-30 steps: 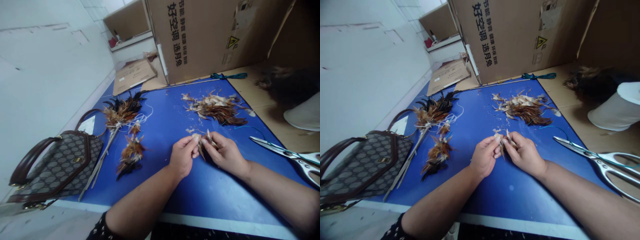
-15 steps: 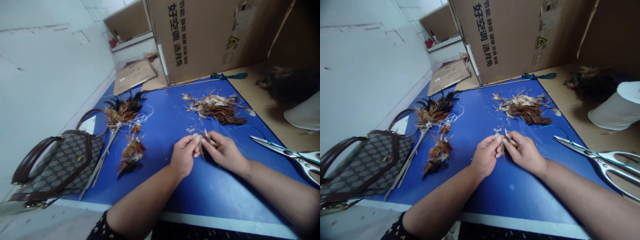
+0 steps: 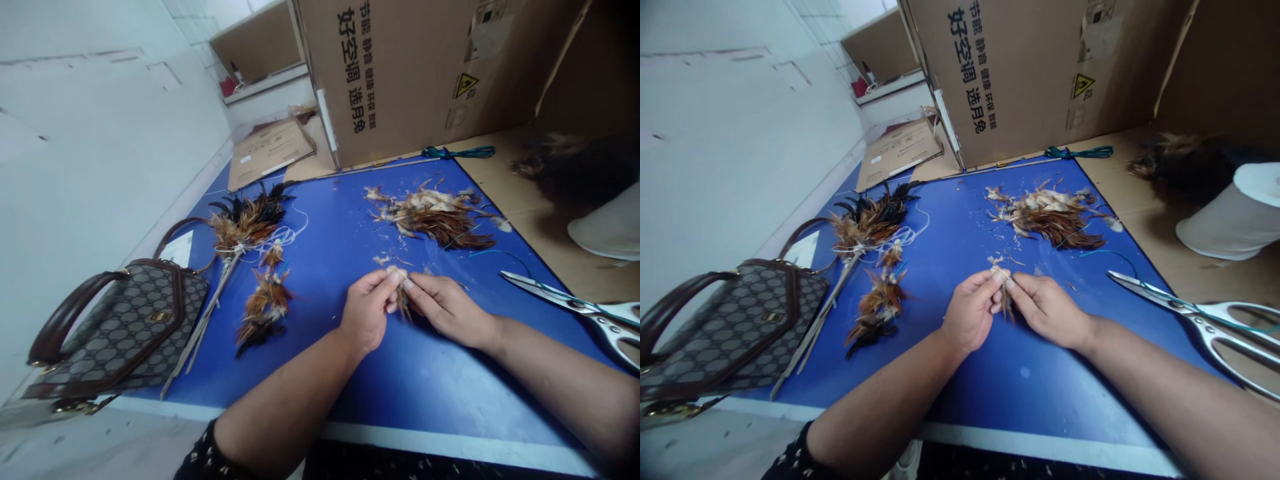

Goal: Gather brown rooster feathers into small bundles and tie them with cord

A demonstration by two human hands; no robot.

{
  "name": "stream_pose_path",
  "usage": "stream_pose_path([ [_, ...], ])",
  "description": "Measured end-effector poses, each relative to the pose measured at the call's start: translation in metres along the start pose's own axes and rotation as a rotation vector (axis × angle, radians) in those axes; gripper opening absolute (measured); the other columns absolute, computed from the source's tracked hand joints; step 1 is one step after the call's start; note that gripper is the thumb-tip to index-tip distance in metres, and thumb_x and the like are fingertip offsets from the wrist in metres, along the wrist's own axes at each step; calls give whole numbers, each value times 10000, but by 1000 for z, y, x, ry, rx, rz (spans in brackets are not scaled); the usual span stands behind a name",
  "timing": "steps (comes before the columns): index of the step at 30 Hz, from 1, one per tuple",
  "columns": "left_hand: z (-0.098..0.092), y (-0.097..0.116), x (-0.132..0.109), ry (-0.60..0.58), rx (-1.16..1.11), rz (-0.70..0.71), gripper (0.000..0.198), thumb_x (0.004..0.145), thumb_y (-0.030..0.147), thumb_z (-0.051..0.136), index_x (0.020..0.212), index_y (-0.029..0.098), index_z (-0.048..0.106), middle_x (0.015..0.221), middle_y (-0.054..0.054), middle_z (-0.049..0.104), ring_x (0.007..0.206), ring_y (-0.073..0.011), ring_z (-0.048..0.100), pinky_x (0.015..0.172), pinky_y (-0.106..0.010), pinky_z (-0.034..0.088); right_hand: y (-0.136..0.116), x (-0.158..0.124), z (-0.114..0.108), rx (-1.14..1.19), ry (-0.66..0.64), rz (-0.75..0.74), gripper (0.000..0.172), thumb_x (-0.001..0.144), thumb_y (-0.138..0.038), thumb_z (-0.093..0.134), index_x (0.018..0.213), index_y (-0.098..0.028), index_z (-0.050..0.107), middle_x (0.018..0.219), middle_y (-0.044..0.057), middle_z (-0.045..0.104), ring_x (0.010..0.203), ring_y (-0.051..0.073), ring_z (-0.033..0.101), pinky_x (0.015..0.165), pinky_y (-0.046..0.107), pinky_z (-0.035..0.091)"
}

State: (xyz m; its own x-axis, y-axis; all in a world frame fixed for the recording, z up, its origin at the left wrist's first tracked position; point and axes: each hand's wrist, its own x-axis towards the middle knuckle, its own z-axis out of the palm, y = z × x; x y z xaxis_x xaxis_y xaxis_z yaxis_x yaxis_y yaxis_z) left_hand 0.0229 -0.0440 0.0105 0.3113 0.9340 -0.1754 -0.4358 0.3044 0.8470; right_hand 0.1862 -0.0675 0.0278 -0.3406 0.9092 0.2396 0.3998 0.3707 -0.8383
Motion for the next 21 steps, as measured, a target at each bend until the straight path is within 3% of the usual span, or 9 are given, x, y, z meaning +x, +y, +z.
stream_pose_path([
  [7,-1,2,-1,-52,9,3,285,830,383,840,882,122,738,667,29,491,576,-56,400,517,-206,288,3,0,2,26,-49,18,420,1106,-429,407,890,-181,669,803,33,715,680,132,628,667,242,508],
  [11,0,6,-2,-14,-4,-3,371,821,464,838,909,122,725,652,27,513,543,-54,394,478,-201,247,4,-2,-4,-10,-47,31,414,1083,-456,457,822,-189,635,676,-3,634,588,121,561,576,235,470],
  [14,0,7,-2,12,49,9,389,842,499,809,872,128,700,627,23,538,500,-52,402,458,-206,241,6,-3,-9,-35,118,69,391,1048,-478,533,805,-196,651,653,-4,622,580,126,549,560,243,470],
  [17,0,5,-2,31,95,12,405,821,502,824,821,130,665,693,-2,604,488,-42,426,454,-209,268,8,-5,-9,-38,329,66,268,1006,-450,626,945,-206,719,785,26,730,668,153,641,631,261,534],
  [21,0,0,-3,2,126,-25,416,815,505,825,790,126,656,663,2,596,475,-40,420,455,-212,278,9,-5,-5,25,336,18,234,985,-367,661,1129,-213,762,956,61,821,744,177,753,701,280,620],
])
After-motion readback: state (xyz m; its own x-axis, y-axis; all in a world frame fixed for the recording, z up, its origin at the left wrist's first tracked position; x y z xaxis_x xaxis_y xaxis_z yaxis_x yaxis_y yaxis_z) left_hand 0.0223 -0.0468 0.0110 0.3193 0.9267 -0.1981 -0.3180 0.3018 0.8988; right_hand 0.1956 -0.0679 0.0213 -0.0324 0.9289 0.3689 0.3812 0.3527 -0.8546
